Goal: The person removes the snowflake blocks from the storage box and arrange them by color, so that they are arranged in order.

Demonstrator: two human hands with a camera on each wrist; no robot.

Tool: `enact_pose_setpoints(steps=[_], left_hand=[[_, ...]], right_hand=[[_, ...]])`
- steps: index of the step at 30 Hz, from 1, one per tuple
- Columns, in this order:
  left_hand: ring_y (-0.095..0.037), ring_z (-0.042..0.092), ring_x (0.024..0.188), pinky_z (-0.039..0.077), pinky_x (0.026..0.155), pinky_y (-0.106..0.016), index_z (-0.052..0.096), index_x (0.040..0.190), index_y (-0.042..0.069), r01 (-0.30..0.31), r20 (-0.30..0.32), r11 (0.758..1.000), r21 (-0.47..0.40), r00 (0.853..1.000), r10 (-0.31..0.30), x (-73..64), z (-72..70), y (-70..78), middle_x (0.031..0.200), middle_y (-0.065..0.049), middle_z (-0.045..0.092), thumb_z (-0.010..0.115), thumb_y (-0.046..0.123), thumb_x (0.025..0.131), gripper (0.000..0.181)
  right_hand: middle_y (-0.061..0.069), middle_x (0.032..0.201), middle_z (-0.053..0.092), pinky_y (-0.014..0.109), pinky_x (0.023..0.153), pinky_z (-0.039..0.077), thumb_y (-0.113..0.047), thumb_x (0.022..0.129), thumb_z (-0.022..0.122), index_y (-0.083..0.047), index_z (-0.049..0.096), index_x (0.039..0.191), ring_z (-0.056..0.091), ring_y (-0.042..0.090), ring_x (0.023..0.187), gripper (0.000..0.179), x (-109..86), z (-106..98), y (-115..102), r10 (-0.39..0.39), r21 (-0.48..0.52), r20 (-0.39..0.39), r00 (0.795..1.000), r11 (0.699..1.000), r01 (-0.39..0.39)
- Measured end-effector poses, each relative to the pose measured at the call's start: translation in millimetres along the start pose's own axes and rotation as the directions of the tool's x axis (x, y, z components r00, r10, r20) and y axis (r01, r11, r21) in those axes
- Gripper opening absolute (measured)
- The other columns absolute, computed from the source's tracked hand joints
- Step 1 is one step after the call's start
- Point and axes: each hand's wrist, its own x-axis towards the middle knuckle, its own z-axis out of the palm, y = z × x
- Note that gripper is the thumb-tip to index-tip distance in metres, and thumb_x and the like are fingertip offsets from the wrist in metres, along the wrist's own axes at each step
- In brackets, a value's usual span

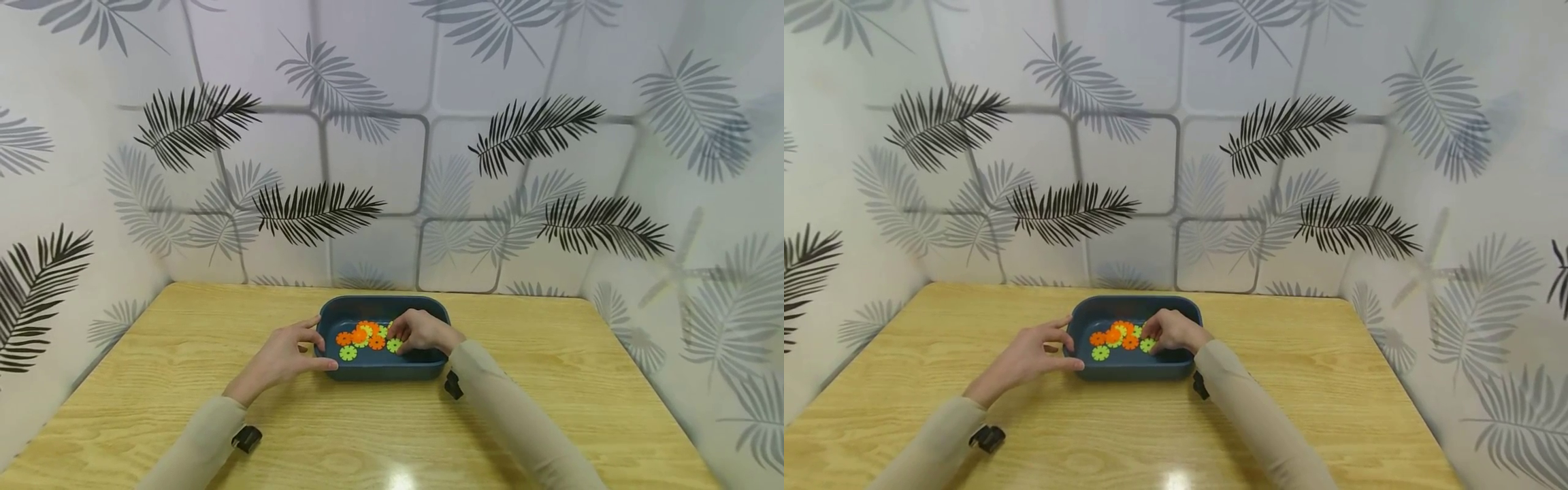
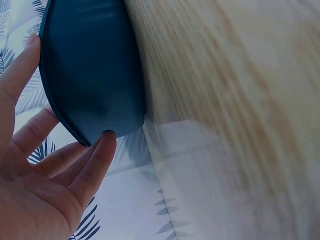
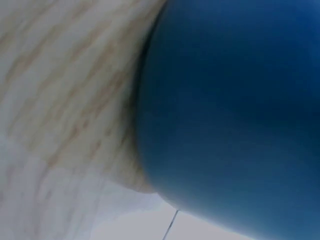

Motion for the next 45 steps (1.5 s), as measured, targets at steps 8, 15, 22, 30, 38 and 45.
enact_pose_setpoints(steps=[8,15,22,30,38,45], left_hand=[[-0.036,0.065,0.113,0.056,0.092,-0.044,0.067,0.084,0.022,0.008,0.010,0.999,-0.037,1.000,-0.008,1.6,1.4,1.5,0.154,-0.015,0.039,0.083,0.050,0.072,0.035],[-0.037,0.064,0.115,0.053,0.095,-0.048,0.070,0.086,0.019,-0.019,0.010,1.000,-0.025,1.000,0.019,3.9,1.6,2.5,0.152,-0.019,0.041,0.082,0.049,0.073,0.035],[-0.036,0.065,0.113,0.057,0.088,-0.043,0.073,0.091,0.018,-0.028,0.000,0.998,-0.060,1.000,0.028,5.5,1.6,2.9,0.153,-0.019,0.039,0.078,0.041,0.081,0.025],[-0.027,0.066,0.100,0.059,0.082,-0.042,0.063,0.125,0.005,0.111,-0.019,0.926,-0.360,0.992,-0.127,10.7,4.1,0.5,0.136,-0.019,0.054,0.071,0.012,0.090,0.036],[-0.018,0.066,0.082,0.060,0.078,-0.039,0.041,0.145,0.003,0.232,0.067,0.738,-0.634,0.967,-0.246,16.8,5.9,-2.3,0.115,-0.021,0.052,0.068,-0.002,0.089,0.062],[-0.016,0.066,0.077,0.060,0.073,-0.032,0.034,0.150,0.008,0.279,0.147,0.620,-0.734,0.955,-0.256,19.2,5.0,-12.4,0.092,-0.005,0.057,0.064,-0.002,0.091,0.067]], right_hand=[[0.002,0.100,0.072,0.027,0.080,0.056,-0.011,0.080,0.081,-0.011,0.074,0.103,0.066,0.015,0.088,0.024,-1.1,-5,0,-0.064,-0.113,0.024,0.998,0.991,0.066],[0.000,0.099,0.073,0.027,0.079,0.057,-0.019,0.082,0.080,-0.013,0.075,0.102,0.067,0.012,0.087,0.021,-0.9,-7,0,-0.083,-0.166,0.020,0.996,0.982,0.085],[0.000,0.096,0.073,0.027,0.079,0.056,-0.019,0.082,0.079,-0.012,0.074,0.100,0.067,0.011,0.085,0.020,-2.4,-8,1,-0.095,-0.125,-0.016,0.995,0.988,0.093],[0.000,0.098,0.073,0.023,0.078,0.056,-0.024,0.083,0.079,-0.013,0.074,0.103,0.068,0.009,0.086,0.024,-3.9,-8,4,-0.121,-0.062,-0.058,0.991,0.991,0.117],[0.005,0.106,0.073,0.025,0.079,0.056,-0.023,0.085,0.074,-0.010,0.072,0.113,0.069,0.014,0.089,0.031,-8.7,-14,6,-0.174,0.005,-0.183,0.968,0.984,0.178],[0.008,0.107,0.072,0.030,0.082,0.058,-0.024,0.087,0.072,-0.008,0.070,0.119,0.069,0.018,0.093,0.035,-19.4,-29,14,-0.187,0.048,-0.265,0.946,0.977,0.207]])
